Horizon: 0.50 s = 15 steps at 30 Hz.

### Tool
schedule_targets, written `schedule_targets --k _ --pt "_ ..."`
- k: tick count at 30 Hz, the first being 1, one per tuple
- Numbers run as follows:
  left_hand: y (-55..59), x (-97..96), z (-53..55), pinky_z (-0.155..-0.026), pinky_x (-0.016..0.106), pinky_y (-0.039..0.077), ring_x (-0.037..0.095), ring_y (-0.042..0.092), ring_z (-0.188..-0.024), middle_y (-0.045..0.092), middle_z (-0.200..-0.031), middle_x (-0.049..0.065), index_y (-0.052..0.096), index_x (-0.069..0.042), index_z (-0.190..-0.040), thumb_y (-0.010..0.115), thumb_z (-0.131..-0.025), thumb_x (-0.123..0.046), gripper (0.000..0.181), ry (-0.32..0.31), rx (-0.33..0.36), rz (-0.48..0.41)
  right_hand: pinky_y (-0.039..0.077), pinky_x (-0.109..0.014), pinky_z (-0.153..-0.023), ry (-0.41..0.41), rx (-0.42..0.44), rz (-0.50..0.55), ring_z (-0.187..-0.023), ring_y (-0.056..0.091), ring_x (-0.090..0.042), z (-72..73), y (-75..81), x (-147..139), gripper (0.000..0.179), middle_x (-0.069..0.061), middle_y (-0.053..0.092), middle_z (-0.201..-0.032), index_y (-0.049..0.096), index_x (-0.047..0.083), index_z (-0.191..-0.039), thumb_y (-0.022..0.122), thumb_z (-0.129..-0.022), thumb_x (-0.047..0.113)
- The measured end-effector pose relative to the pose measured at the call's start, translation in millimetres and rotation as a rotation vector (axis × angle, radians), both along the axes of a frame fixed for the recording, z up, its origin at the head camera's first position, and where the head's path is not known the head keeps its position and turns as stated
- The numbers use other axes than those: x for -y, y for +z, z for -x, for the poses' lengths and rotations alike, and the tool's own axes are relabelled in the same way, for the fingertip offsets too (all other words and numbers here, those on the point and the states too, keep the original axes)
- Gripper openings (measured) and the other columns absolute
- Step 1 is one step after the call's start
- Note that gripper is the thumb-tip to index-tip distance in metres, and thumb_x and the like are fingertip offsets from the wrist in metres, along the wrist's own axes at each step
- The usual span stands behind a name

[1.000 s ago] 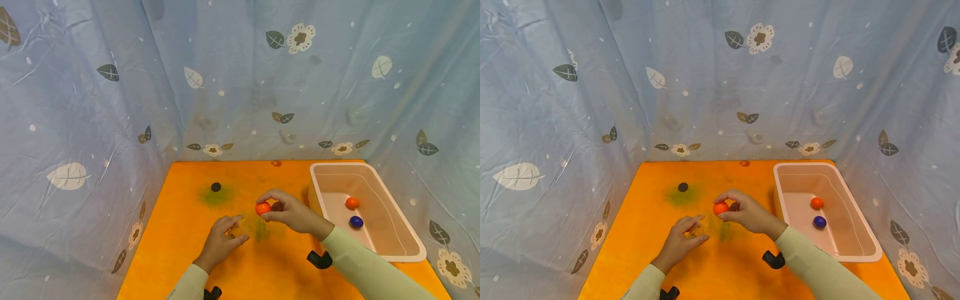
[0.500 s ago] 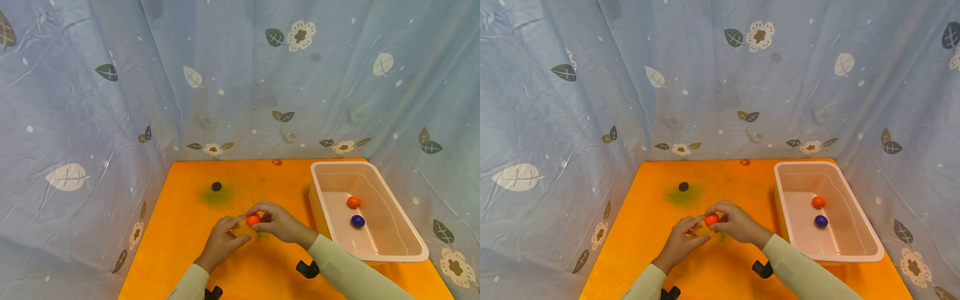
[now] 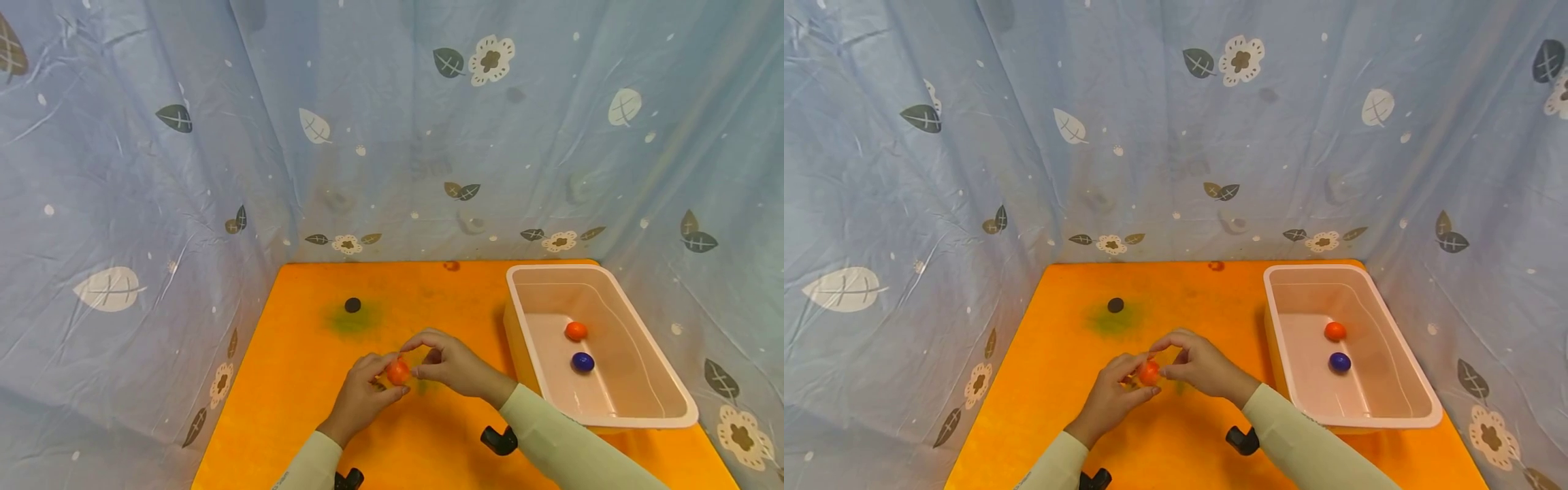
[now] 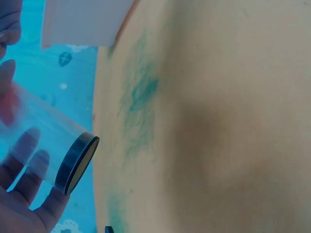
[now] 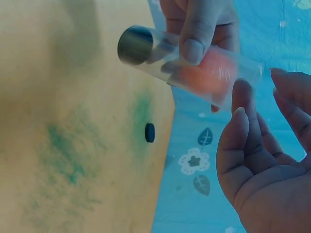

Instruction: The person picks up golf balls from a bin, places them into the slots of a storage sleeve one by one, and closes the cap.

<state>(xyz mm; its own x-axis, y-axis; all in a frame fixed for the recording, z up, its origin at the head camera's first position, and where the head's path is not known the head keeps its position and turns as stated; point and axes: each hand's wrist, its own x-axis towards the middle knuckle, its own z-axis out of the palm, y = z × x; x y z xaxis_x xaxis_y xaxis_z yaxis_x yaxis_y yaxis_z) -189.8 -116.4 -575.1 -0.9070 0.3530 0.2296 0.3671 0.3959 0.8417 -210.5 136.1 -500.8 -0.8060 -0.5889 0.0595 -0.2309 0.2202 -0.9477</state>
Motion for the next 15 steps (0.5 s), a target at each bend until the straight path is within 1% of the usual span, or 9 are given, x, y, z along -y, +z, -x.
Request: schedule_targets --k 4,6,8,11,15 --pt "-1.7 0.9 0.0 -0.093 0.042 0.060 0.024 0.063 -0.110 0.064 -0.116 -0.011 0.066 -0.021 -0.154 0.088 -0.097 -0.033 0.062 0.002 -0.016 0.015 0.062 -0.037 -0.084 0.002 0.023 0.010 -0.094 0.072 -0.030 -0.8 1.8 -2.5 0.035 -0.015 0.059 -0.141 0.068 0.007 -0.140 0.074 -0.106 0.006" --pt "-2.2 1.4 -0.1 -0.094 0.042 0.059 0.025 0.063 -0.111 0.063 -0.116 -0.011 0.067 -0.020 -0.154 0.088 -0.097 -0.033 0.062 0.006 -0.022 0.023 0.062 -0.037 -0.085 0.003 0.020 0.006 -0.095 0.072 -0.031 -0.8 3.1 -4.4 0.036 -0.017 0.059 -0.142 0.067 0.007 -0.141 0.075 -0.106 0.007" --pt "-2.3 1.7 -0.3 -0.095 0.041 0.059 0.023 0.063 -0.112 0.063 -0.116 -0.012 0.067 -0.023 -0.153 0.088 -0.096 -0.032 0.062 0.008 -0.015 0.026 0.061 -0.037 -0.085 -0.001 0.005 -0.009 -0.096 0.072 -0.030 -0.7 5.3 -7.3 0.037 -0.017 0.059 -0.143 0.067 0.008 -0.142 0.075 -0.106 0.009" --pt "-1.9 1.5 -0.5 -0.095 0.042 0.059 0.021 0.062 -0.112 0.063 -0.115 -0.013 0.066 -0.029 -0.153 0.088 -0.096 -0.033 0.061 0.013 -0.004 0.028 0.061 -0.037 -0.083 -0.013 -0.037 -0.044 -0.096 0.071 -0.027 0.4 11.7 -13.3 0.039 -0.013 0.061 -0.143 0.067 0.012 -0.143 0.076 -0.105 0.011" --pt "-1.5 1.3 -0.5 -0.096 0.042 0.059 0.025 0.062 -0.113 0.062 -0.116 -0.012 0.065 -0.034 -0.154 0.090 -0.096 -0.027 0.063 0.013 0.007 0.023 0.061 -0.038 -0.081 -0.043 -0.087 -0.093 -0.096 0.070 -0.023 4.0 28.1 -22.1 0.041 -0.009 0.062 -0.143 0.067 0.017 -0.144 0.078 -0.105 0.013"
